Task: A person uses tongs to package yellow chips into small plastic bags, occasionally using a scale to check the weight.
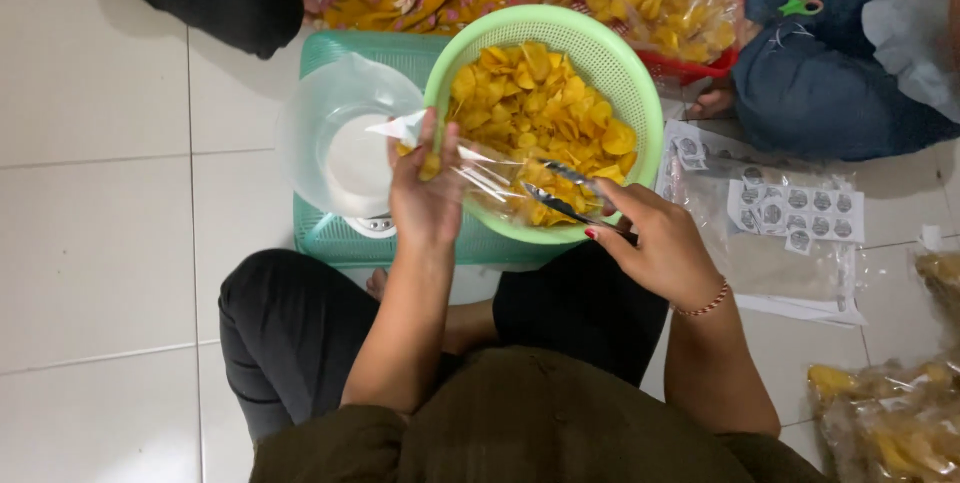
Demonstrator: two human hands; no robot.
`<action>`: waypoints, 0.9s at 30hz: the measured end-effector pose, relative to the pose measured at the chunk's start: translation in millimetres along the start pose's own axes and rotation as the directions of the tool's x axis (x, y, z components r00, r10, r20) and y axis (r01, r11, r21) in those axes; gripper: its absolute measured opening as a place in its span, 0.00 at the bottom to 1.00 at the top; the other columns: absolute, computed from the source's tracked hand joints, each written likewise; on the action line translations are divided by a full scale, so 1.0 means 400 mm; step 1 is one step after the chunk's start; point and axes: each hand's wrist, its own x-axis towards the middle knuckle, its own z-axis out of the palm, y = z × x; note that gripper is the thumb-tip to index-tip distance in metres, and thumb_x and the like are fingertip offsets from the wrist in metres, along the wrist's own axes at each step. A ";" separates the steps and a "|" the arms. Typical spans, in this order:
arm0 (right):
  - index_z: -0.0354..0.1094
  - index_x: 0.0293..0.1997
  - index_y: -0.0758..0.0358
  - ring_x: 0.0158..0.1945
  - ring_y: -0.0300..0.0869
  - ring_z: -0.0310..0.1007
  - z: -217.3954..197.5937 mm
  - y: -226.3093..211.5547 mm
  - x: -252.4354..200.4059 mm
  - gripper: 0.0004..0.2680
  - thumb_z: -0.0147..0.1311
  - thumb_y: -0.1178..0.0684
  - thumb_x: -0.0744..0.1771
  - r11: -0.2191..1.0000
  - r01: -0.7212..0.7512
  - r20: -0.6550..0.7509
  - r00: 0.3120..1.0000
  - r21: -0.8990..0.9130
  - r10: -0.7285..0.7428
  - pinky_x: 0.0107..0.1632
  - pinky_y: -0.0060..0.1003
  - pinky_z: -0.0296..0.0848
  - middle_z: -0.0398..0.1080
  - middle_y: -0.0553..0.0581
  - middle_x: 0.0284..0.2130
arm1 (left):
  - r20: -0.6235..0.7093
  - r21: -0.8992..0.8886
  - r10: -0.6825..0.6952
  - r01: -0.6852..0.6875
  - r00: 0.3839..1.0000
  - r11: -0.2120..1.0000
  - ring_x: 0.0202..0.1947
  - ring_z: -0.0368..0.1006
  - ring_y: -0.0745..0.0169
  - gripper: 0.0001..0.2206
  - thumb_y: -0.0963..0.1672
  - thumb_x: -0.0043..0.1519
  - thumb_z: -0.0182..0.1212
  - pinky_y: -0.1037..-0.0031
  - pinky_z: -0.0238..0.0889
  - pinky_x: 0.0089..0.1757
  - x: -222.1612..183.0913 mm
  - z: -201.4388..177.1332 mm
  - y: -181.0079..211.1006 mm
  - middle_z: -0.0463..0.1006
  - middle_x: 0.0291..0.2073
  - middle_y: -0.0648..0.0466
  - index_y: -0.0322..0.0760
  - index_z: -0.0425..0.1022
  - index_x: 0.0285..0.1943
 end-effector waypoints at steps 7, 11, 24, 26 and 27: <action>0.58 0.56 0.67 0.42 0.61 0.70 -0.028 0.056 0.024 0.23 0.51 0.42 0.60 0.805 -0.439 0.275 0.781 -0.398 0.561 0.45 0.55 0.67 0.71 0.64 0.35 | -0.051 0.045 -0.062 0.064 0.997 0.997 0.57 0.62 0.41 0.28 0.38 0.56 0.40 0.44 0.61 0.46 -0.018 0.042 0.059 0.61 0.60 0.49 0.57 0.45 0.66; 0.59 0.56 0.69 0.47 0.61 0.69 -0.014 0.077 0.060 0.25 0.46 0.37 0.61 0.716 -0.459 0.265 0.711 -0.526 0.651 0.48 0.57 0.65 0.70 0.69 0.41 | -0.055 0.030 -0.100 0.102 0.993 0.994 0.56 0.63 0.44 0.29 0.38 0.55 0.43 0.47 0.62 0.46 -0.028 0.047 0.054 0.62 0.59 0.49 0.59 0.47 0.66; 0.62 0.54 0.57 0.45 0.62 0.69 0.058 0.088 0.079 0.21 0.47 0.36 0.61 0.792 -0.362 0.313 0.775 -0.492 0.549 0.45 0.56 0.67 0.71 0.65 0.40 | -0.086 -0.001 -0.092 0.092 0.992 0.996 0.54 0.64 0.46 0.26 0.38 0.56 0.44 0.50 0.63 0.46 -0.038 0.053 0.068 0.63 0.57 0.48 0.56 0.50 0.64; 0.61 0.55 0.58 0.47 0.62 0.68 0.033 0.040 0.098 0.19 0.45 0.40 0.62 0.822 -0.384 0.389 0.742 -0.421 0.546 0.48 0.57 0.65 0.72 0.65 0.35 | -0.091 0.013 -0.087 0.088 0.992 0.996 0.55 0.63 0.46 0.27 0.39 0.56 0.44 0.50 0.63 0.46 -0.039 0.056 0.072 0.62 0.58 0.48 0.55 0.49 0.65; 0.61 0.55 0.58 0.47 0.62 0.68 0.033 0.070 0.097 0.19 0.45 0.40 0.62 0.821 -0.384 0.391 0.740 -0.422 0.547 0.48 0.57 0.65 0.72 0.65 0.35 | -0.093 0.012 -0.087 0.089 0.992 0.996 0.55 0.63 0.46 0.27 0.39 0.56 0.44 0.50 0.63 0.46 -0.041 0.055 0.072 0.62 0.58 0.48 0.55 0.49 0.65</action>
